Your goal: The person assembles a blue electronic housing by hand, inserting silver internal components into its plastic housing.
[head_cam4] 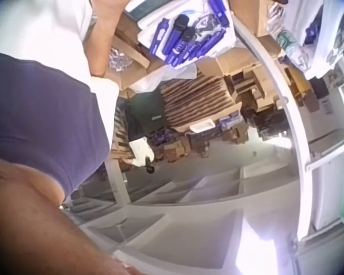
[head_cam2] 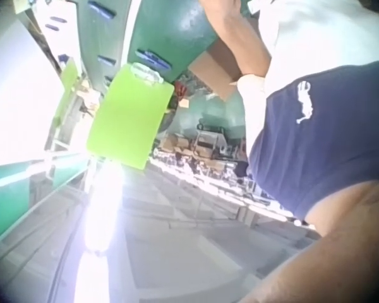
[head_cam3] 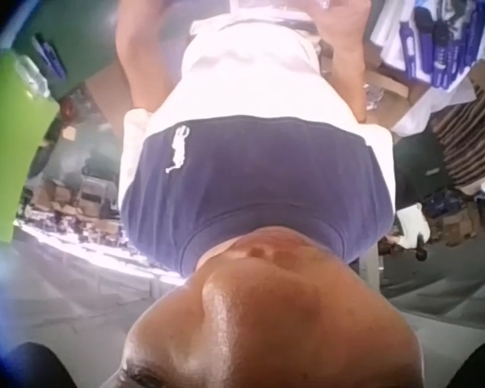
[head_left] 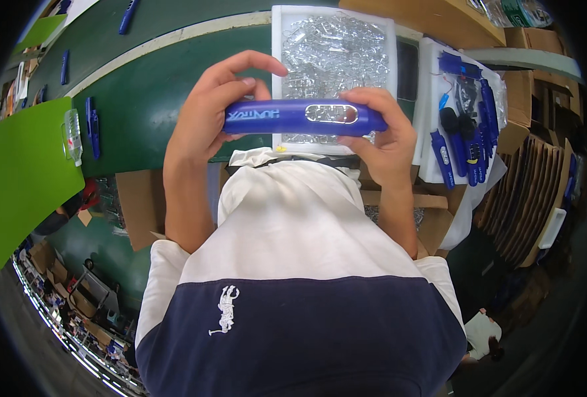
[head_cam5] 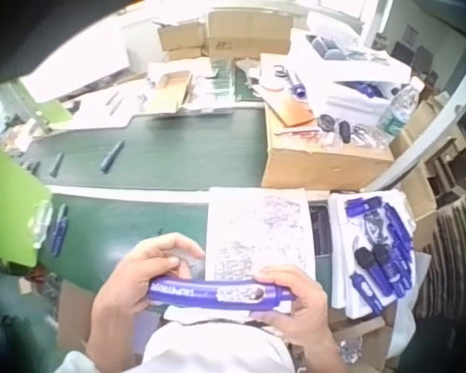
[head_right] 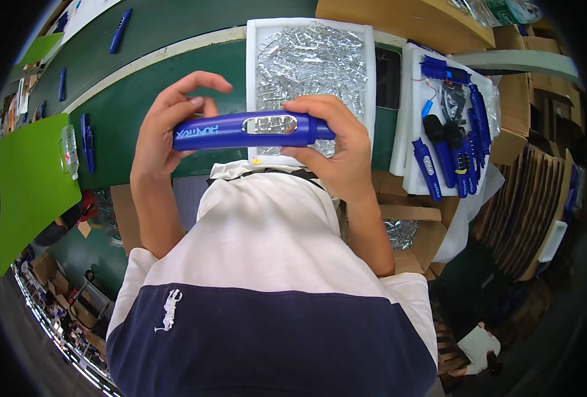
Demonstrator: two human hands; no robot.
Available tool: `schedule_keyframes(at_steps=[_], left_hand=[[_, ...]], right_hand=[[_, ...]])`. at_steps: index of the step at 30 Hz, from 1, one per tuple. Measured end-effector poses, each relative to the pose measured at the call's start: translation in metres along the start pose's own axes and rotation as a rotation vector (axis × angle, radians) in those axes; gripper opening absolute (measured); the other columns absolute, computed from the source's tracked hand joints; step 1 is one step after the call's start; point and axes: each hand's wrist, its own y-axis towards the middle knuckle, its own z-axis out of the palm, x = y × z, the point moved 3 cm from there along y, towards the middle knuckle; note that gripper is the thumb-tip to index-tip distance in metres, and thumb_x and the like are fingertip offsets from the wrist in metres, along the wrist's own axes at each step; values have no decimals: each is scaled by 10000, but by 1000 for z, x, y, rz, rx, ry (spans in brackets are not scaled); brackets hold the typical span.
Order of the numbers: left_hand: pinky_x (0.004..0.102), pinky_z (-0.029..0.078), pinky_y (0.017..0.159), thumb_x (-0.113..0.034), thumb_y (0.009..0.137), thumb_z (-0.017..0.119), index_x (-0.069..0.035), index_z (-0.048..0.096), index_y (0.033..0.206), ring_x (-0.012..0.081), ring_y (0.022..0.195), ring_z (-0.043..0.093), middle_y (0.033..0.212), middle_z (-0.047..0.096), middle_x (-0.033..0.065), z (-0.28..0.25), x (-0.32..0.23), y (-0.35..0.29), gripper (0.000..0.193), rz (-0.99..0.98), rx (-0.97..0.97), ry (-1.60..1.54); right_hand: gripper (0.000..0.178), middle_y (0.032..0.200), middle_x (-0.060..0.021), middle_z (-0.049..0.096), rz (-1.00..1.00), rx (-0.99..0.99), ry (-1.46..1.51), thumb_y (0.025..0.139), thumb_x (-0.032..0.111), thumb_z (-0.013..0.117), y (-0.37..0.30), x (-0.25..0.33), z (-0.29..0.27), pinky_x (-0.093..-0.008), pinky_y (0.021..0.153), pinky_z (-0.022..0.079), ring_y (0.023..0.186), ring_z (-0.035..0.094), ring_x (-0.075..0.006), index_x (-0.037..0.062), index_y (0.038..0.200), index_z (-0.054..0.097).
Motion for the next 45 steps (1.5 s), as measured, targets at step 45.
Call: schedule_keyframes(at_steps=[45], left_hand=[[285, 466, 703, -347, 975, 679, -64, 660, 1135, 126, 773, 558, 873, 624, 26, -301, 48, 220, 326, 142, -736, 749]], right_hand=[[480, 1341, -197, 520, 564, 74, -738, 851, 127, 757, -29, -135, -8, -463, 973, 491, 1186, 566, -416, 17, 1289, 594]])
